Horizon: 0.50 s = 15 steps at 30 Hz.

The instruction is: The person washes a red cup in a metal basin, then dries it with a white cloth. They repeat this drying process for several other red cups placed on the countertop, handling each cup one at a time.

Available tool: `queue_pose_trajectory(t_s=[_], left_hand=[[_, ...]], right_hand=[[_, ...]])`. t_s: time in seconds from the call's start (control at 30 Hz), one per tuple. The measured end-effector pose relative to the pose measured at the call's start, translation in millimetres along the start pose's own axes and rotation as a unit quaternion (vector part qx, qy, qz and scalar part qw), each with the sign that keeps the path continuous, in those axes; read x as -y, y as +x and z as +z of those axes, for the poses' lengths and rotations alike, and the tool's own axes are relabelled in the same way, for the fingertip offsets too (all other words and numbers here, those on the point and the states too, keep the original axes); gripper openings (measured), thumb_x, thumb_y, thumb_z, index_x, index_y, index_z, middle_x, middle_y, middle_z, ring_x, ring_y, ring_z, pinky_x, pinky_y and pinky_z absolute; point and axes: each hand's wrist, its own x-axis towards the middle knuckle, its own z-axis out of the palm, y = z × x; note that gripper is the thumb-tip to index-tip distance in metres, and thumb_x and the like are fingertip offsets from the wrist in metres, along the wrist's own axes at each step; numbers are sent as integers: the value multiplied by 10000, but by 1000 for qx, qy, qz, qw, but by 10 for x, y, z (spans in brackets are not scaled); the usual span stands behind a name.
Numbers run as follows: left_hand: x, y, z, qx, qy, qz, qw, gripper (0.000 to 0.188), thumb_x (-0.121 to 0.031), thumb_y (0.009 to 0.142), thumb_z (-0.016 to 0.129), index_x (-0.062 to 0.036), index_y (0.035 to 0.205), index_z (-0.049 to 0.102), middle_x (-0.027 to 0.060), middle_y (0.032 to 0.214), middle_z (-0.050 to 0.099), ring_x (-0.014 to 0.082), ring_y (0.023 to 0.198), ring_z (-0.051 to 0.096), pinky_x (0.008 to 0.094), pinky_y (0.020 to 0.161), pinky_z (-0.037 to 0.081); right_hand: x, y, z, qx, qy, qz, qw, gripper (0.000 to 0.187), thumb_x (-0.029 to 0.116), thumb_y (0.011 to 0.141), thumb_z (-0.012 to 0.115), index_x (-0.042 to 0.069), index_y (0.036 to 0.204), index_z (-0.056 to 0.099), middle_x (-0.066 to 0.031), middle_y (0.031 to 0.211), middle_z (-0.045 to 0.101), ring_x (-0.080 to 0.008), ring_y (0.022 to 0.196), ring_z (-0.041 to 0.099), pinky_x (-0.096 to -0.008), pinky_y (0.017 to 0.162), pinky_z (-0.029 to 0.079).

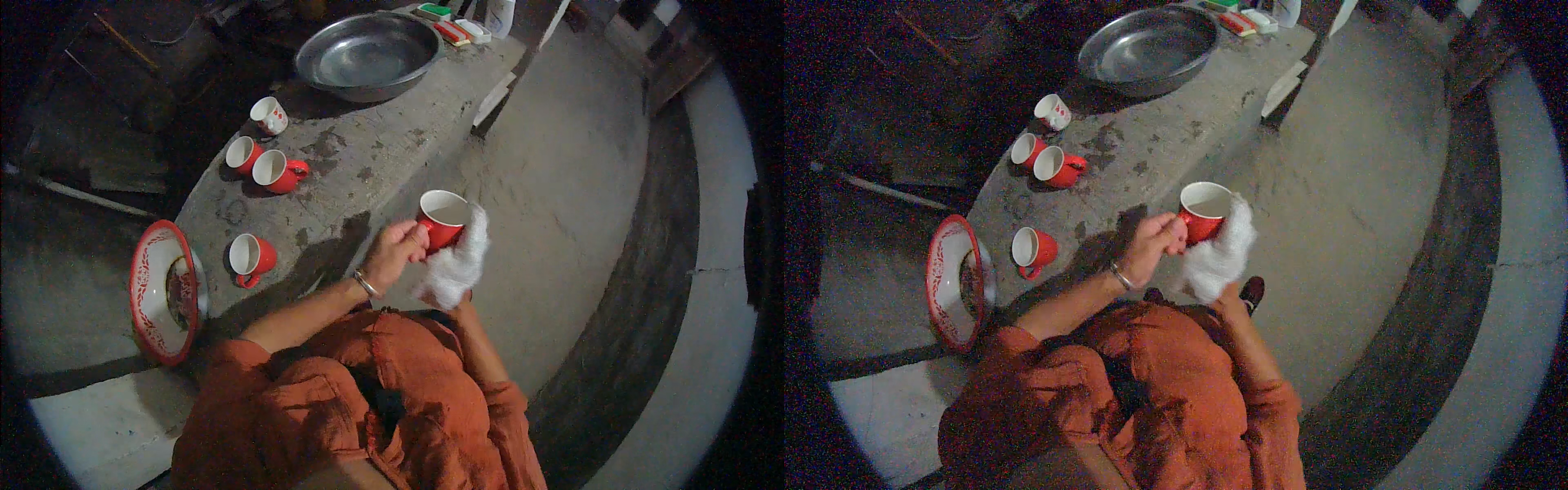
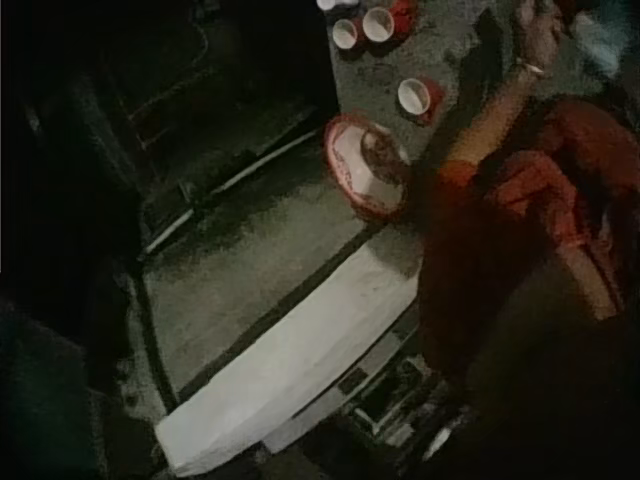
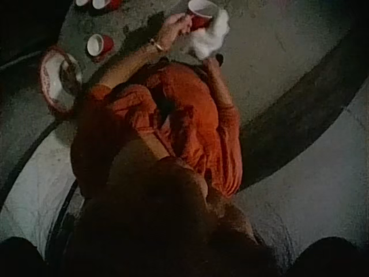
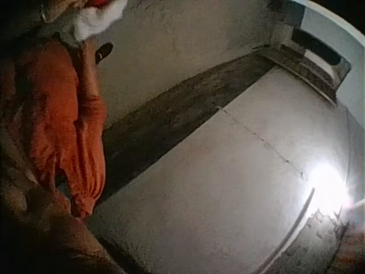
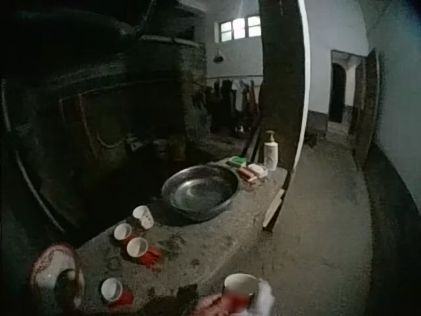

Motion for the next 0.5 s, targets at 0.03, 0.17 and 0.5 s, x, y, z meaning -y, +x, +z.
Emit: queue_pose_trajectory(t_s=[0.03, 0.17, 0.5], left_hand=[[28, -47, 110, 3, -12, -5, 1000, 248, -241, 906, 459, -49, 759, 513, -31, 633, 457, 48, 569, 412, 197, 546, 361], [65, -48, 150, 26, 37, 9, 999, 267, -273, 912, 450, -61, 760, 504, -33, 631, 447, 52, 573, 405, 210, 556, 358], [-1, 25, -57, 69, -111, -51, 990, 237, -261, 894, 472, -34, 905, 540, 19, 795, 554, 103, 767, 537, 248, 682, 426]], right_hand=[[-19, 8, 70, -5, 5, 8, 1000, 588, 237, 634, 688, -13, 1119, 469, -160, 1138, 460, -311, 969, 451, -384, 873, 361], [664, 347, 98, -55, 116, -10, 992, 684, 472, 652, 658, 3, 1115, 472, -162, 1191, 439, -313, 1059, 423, -403, 934, 315], [956, 464, -226, -78, 217, 40, 972, 727, 285, 707, 613, -2, 1290, 287, -131, 1178, 455, -230, 1056, 460, -350, 916, 362]])
